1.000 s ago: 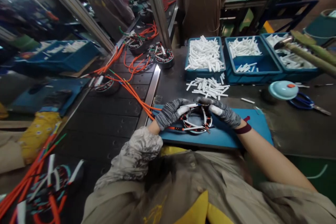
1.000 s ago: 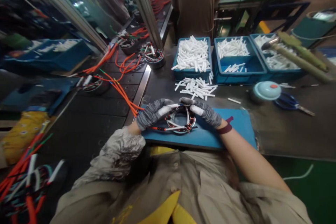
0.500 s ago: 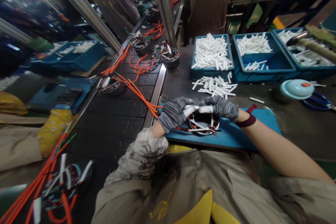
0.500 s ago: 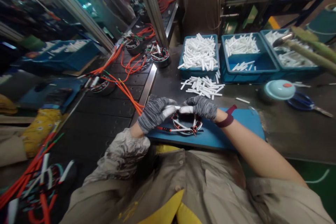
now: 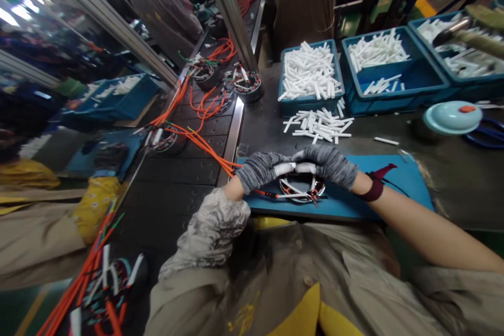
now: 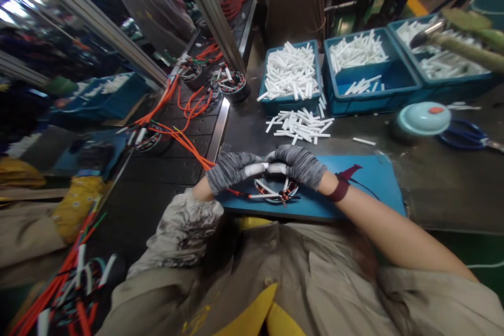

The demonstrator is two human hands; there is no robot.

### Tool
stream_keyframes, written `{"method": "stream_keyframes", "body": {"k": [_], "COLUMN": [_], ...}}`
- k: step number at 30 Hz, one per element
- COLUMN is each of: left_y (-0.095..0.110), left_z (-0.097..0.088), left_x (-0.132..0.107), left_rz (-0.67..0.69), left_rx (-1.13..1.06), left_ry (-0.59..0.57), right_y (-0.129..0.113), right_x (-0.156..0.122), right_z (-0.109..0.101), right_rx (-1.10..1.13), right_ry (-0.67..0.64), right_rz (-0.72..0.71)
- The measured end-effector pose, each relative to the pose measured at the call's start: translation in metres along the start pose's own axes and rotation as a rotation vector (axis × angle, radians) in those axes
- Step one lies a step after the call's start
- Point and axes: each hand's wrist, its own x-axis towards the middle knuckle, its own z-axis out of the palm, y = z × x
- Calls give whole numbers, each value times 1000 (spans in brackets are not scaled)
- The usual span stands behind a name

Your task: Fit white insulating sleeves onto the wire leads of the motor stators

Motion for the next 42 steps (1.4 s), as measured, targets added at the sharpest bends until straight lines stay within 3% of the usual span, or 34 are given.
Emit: {"method": "stream_keyframes", "body": {"k": [6, 10, 12, 14, 16, 18, 21, 23, 26, 30, 32, 35, 39, 42], "left_y": [16, 13, 7, -1, -12, -22, -29, -22, 2, 25, 23, 10, -3, -6], "left_z": [17, 29, 29, 29, 33, 43, 61, 71, 78, 74, 69, 61, 56, 57], "left_x": [20, 32, 23, 5, -15, -29, -33, -27, -12, -5, -13, -30, -42, -38], "left_rz": [46, 46, 122, 320, 552, 648, 574, 483, 290, 70, 118, 255, 351, 301], "left_rx": [273, 290, 308, 353, 413, 491, 580, 599, 589, 503, 446, 395, 384, 378], "left_ry": [2, 160, 297, 354, 291, 228, 211, 185, 183, 269, 314, 390, 429, 431], "right_y": [16, 20, 26, 36, 48, 59, 68, 67, 54, 20, 0, -20, -22, -17], "right_x": [-10, -17, -26, -36, -43, -45, -38, -33, -33, -50, -62, -77, -83, -82], "right_z": [-10, -19, -33, -51, -67, -75, -73, -69, -63, -47, -35, -17, -2, 3], "right_rx": [82, 93, 1, -201, -447, -629, -753, -778, -700, -266, -80, 64, 231, 245], "right_ry": [94, 178, 293, 390, 403, 326, 216, 218, 313, 511, 493, 469, 526, 506], "right_rz": [85, 168, 226, 322, 433, 501, 524, 536, 542, 376, 304, 386, 523, 520]}}
